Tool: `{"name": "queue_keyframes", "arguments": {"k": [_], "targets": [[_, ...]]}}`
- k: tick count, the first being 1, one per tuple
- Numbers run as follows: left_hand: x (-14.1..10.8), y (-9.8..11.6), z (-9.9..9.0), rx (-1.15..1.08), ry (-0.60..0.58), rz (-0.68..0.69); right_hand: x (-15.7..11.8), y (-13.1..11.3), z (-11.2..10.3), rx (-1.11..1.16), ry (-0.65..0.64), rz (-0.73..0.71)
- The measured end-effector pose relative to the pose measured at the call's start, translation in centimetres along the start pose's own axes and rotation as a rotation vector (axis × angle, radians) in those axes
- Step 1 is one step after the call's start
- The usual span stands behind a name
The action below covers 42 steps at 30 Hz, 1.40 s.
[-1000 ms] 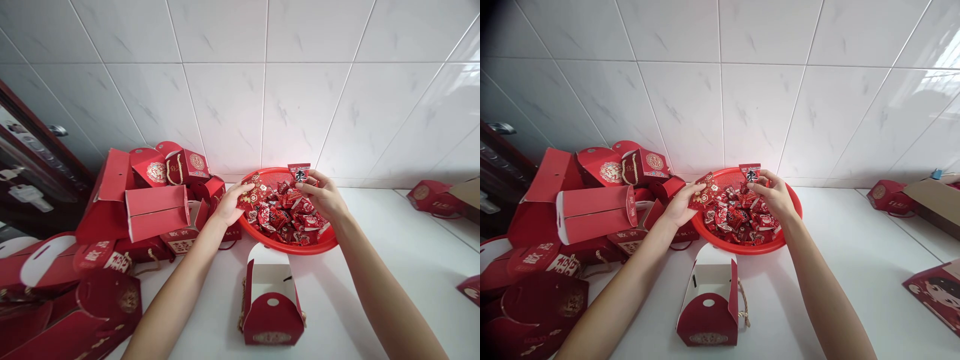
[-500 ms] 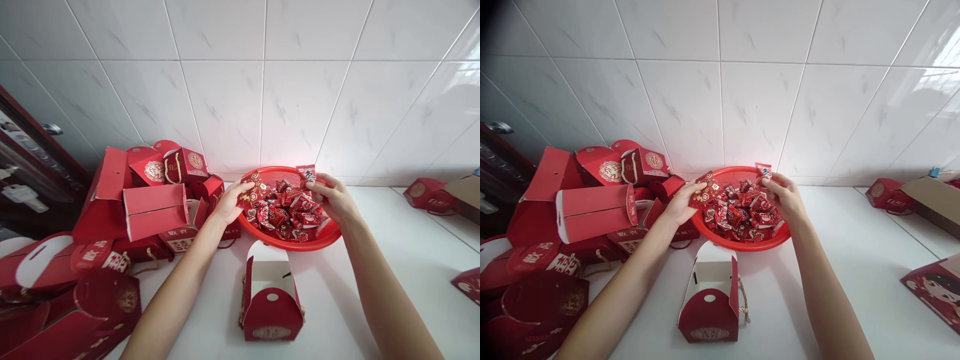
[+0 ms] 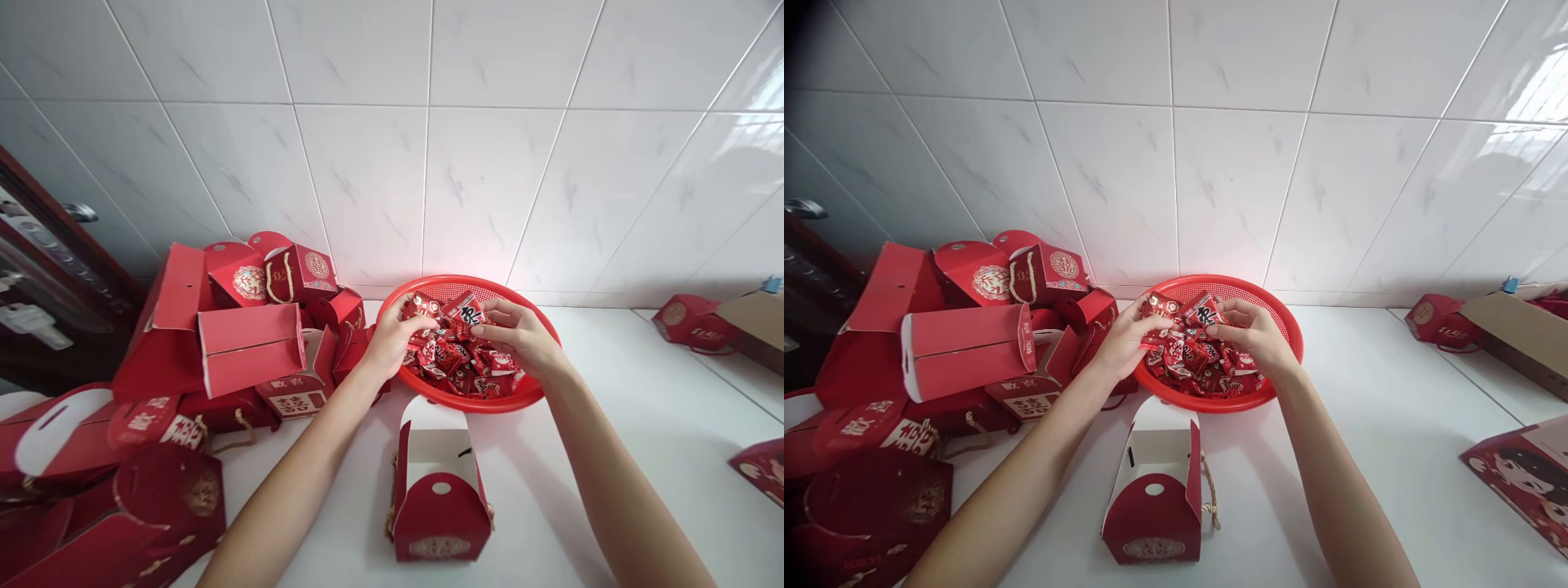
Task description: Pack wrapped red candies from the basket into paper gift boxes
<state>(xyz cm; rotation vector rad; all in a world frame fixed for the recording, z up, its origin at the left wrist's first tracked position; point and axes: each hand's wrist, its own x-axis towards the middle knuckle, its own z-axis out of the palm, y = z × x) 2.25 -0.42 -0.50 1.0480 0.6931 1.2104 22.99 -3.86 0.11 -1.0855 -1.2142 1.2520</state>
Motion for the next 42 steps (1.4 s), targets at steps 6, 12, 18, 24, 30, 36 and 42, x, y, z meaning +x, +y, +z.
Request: {"name": "queue_keyframes", "arguments": {"k": [6,12,18,24,30,36,42], "targets": [[-0.7,-0.4,1.2,0.000,-0.008,0.084,-0.4,0.1,0.3,-0.046,-0.097,-0.042],[-1.0,-0.7,1.4,0.037,0.049,0.112,-0.7,0.1,0.8,-0.102,-0.104,-0.015],[-1.4,0.1,1.4,0.080,0.035,0.174,-1.1,-0.6,1.5,-0.230,-0.165,-0.157],[-1.6,0.2,1.5,0.054,0.013,0.167,-1.2,-0.8,1.3,-0.256,-0.190,-0.221],[-1.6,0.4,1.6,0.021,0.059,0.185,-0.9,-0.3,0.6,-0.150,-0.255,-0.119],[-1.6,0.7,1.6,0.001,0.056,0.192,-0.8,0.0,0.6,-0.239,-0.216,-0.188],[-1.6,0.7,1.4,-0.024,0.081,0.182,-1.2,-0.2,1.5,-0.276,-0.128,-0.264]]}}
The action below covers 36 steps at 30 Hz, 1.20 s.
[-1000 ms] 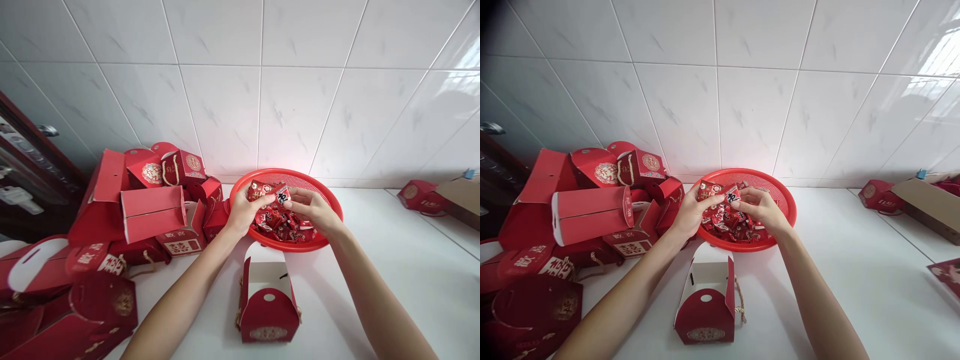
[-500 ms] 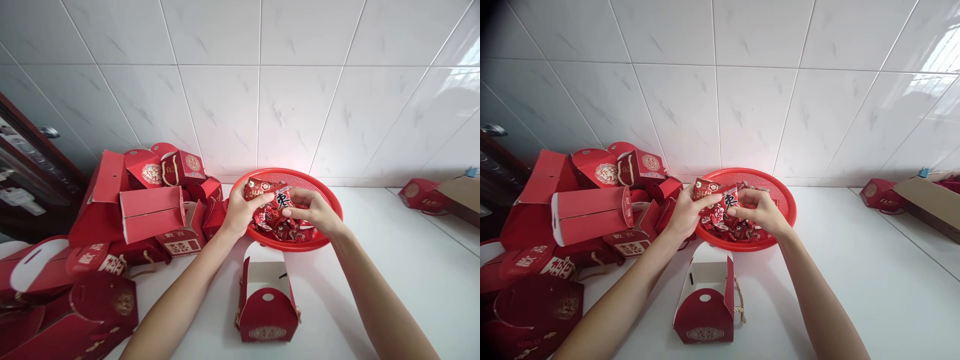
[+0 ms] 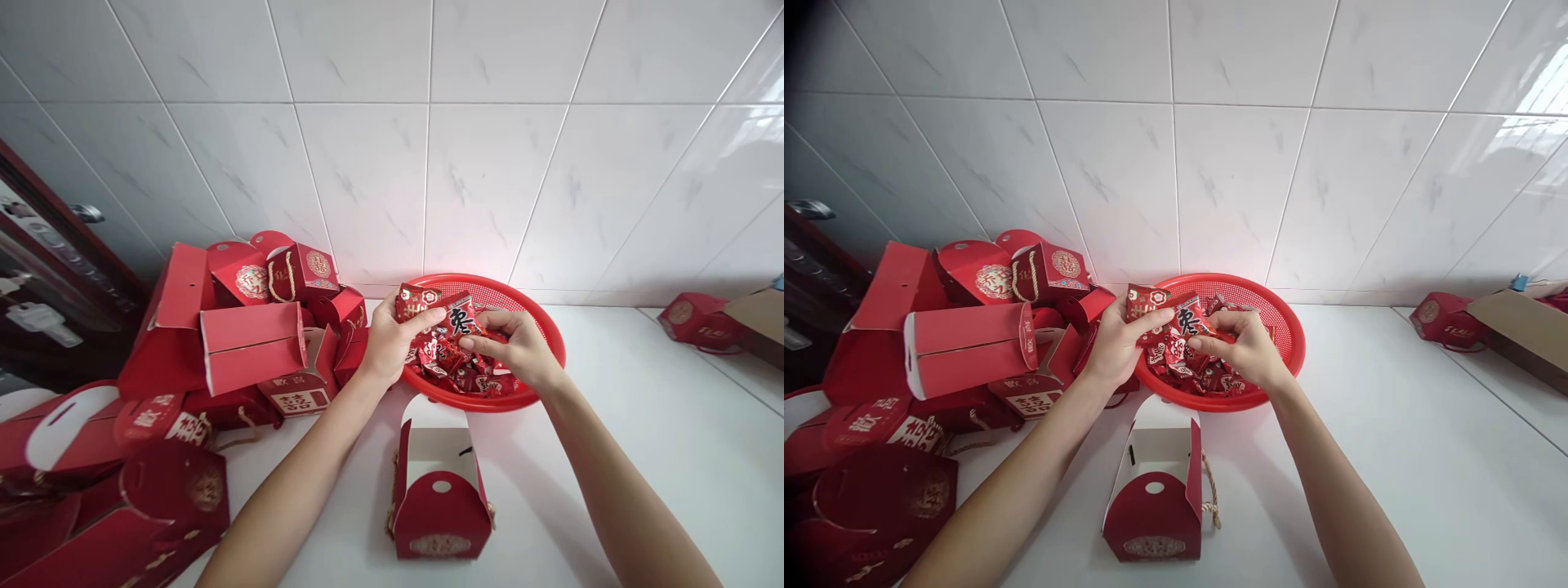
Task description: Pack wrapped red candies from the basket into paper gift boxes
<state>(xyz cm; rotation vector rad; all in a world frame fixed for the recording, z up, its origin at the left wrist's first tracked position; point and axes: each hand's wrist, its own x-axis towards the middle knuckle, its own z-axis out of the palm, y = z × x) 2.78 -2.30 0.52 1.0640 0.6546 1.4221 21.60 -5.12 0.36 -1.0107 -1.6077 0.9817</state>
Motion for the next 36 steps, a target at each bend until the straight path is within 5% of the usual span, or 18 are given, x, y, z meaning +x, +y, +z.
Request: {"name": "queue_keyframes", "arguments": {"k": [16,22,27,31,36], "targets": [[0.0,1.1,0.0,-0.046,0.023,0.006,-0.6,-1.6,1.4,-0.074,0.028,-0.114],[0.4,0.9,-0.4,-0.010,0.050,0.062,-0.7,-1.5,-1.7,-0.184,-0.131,-0.066],[1.7,-0.7,-1.6,0.019,0.077,-0.002,0.3,0.5,-3.9,-0.414,0.023,0.031],[2.3,-1.7,-2.0,-0.027,0.080,-0.052,2.5,2.5,-2.1,-0.849,-0.236,0.148],[2.4,-1.5,-1.8,-0.081,0.128,-0.058,4.6,3.9,1.1,-0.983,-0.323,0.215]]}}
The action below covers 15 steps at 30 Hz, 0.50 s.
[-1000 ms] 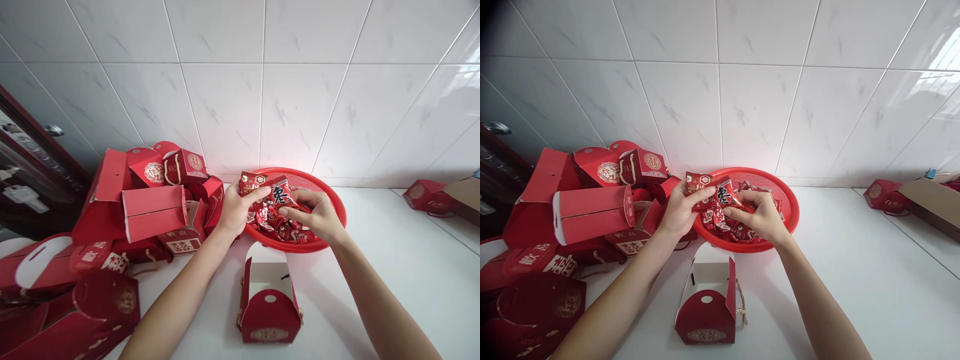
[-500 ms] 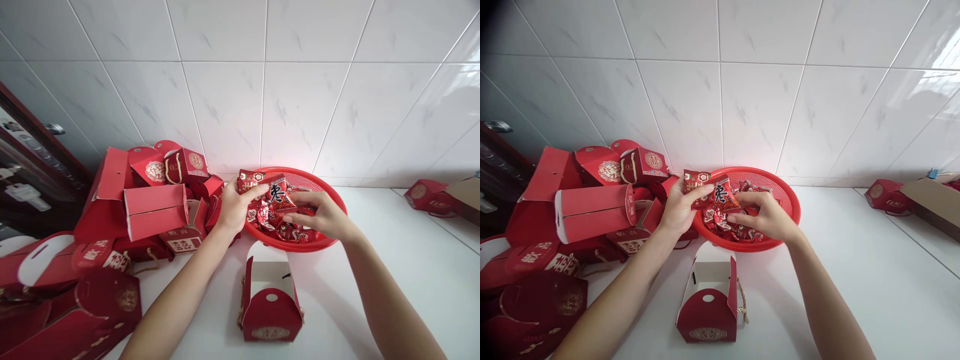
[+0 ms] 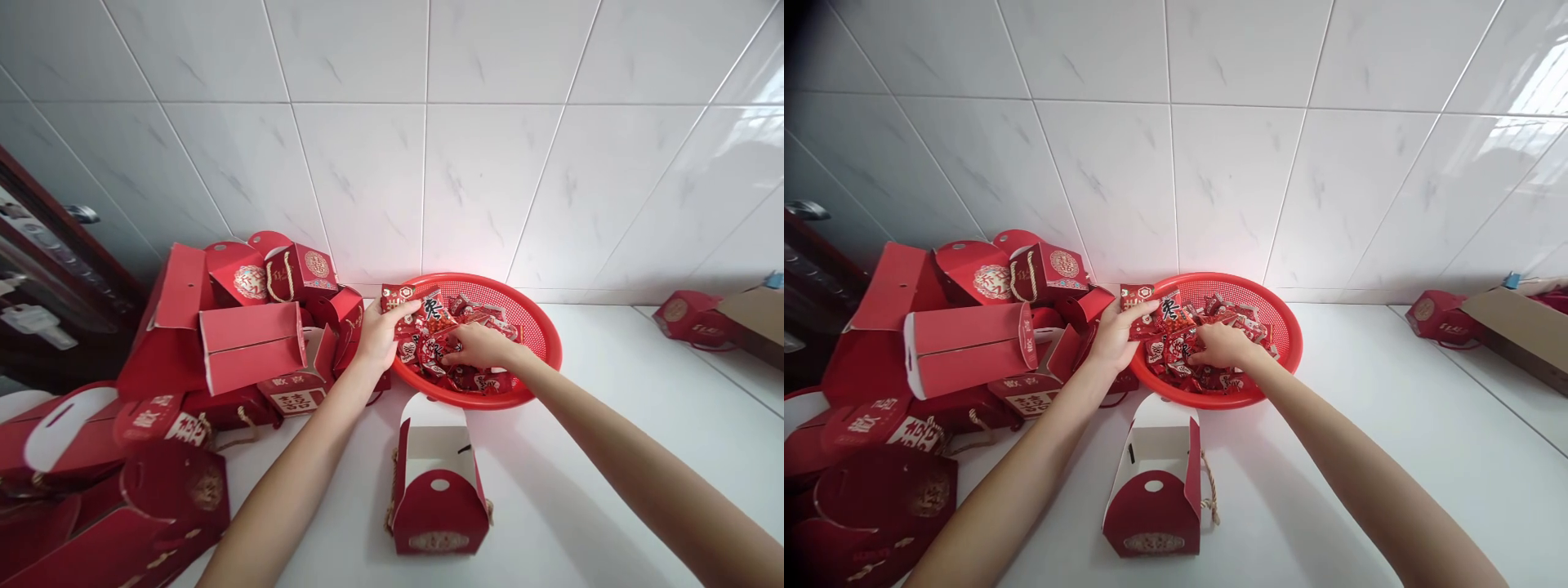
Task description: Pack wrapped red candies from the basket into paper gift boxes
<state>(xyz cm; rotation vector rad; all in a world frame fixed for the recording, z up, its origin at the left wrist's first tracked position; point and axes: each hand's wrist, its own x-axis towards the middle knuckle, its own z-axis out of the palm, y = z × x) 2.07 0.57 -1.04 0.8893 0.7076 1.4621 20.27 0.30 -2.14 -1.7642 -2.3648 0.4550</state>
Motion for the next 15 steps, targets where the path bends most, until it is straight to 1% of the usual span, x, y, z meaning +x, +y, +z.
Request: {"name": "queue_keyframes", "arguments": {"k": [3,6,10,15], "targets": [[0.0,0.2,0.0,-0.005,-0.004,-0.006,0.3,-0.4,0.5,-0.032,0.021,0.012],[0.0,0.2,-0.1,-0.014,-0.004,-0.001,0.1,-0.1,0.2,-0.011,0.059,0.000],[0.0,0.2,-0.1,-0.043,0.015,-0.015,-0.5,1.0,-0.9,0.060,0.172,0.027],[0.0,0.3,0.1,-0.061,0.039,-0.016,-1.0,1.7,-1.7,0.129,0.314,0.108]]}}
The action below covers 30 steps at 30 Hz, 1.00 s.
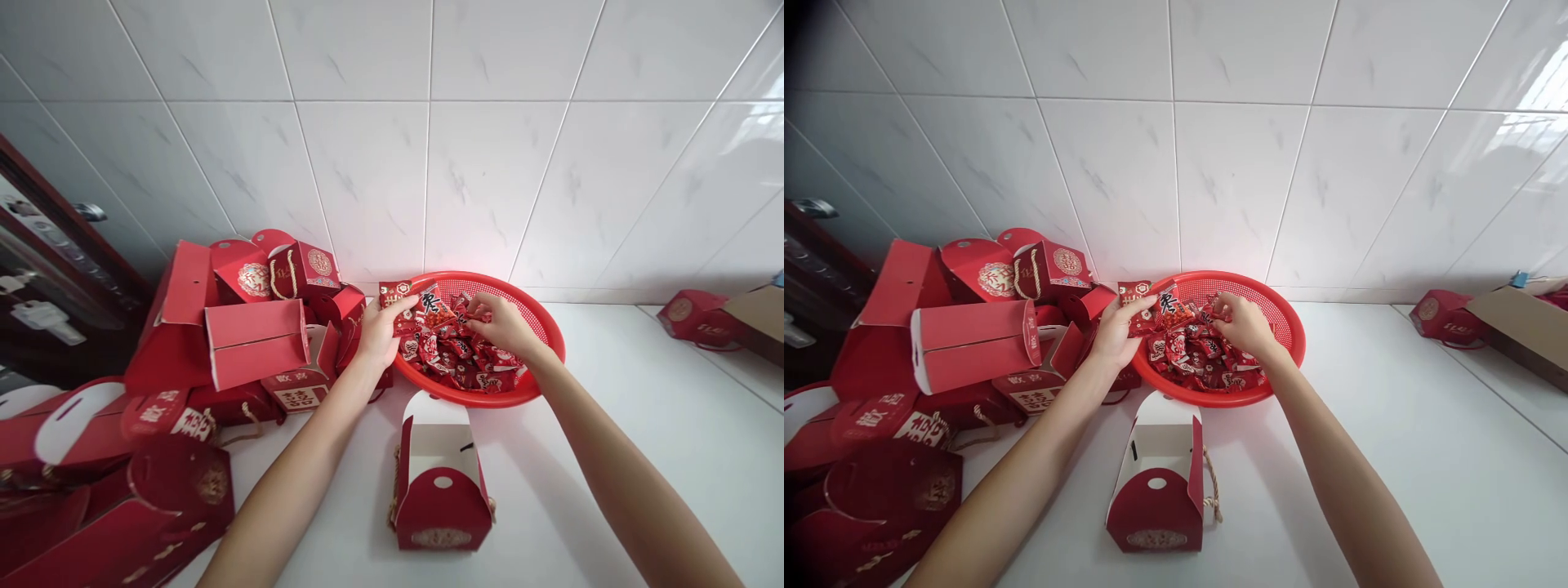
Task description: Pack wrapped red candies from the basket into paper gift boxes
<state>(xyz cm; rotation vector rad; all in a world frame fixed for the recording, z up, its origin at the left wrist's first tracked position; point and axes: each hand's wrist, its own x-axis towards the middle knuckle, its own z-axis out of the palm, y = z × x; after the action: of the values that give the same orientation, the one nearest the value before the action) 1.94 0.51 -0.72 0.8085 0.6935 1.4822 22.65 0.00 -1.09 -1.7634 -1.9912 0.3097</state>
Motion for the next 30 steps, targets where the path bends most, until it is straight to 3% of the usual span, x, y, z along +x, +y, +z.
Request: {"name": "queue_keyframes", "arguments": {"k": [9,16,21,26,30], "targets": [[0.2,-0.2,-0.2,-0.005,-0.020,-0.004,-0.6,-0.8,-0.1,-0.302,-0.141,0.048],[0.1,-0.1,0.0,0.007,-0.038,0.005,-0.8,-2.7,0.6,-0.487,-0.307,-0.137],[0.0,-0.1,0.1,0.008,-0.040,0.004,-0.6,-3.9,1.7,-0.583,-0.382,-0.166],[0.0,0.0,0.0,0.009,-0.052,-0.002,-0.7,-4.0,2.5,-0.580,-0.402,-0.169],[-0.1,0.1,0.1,0.008,-0.033,-0.015,-0.5,-3.2,1.7,-0.499,-0.318,-0.128]]}}
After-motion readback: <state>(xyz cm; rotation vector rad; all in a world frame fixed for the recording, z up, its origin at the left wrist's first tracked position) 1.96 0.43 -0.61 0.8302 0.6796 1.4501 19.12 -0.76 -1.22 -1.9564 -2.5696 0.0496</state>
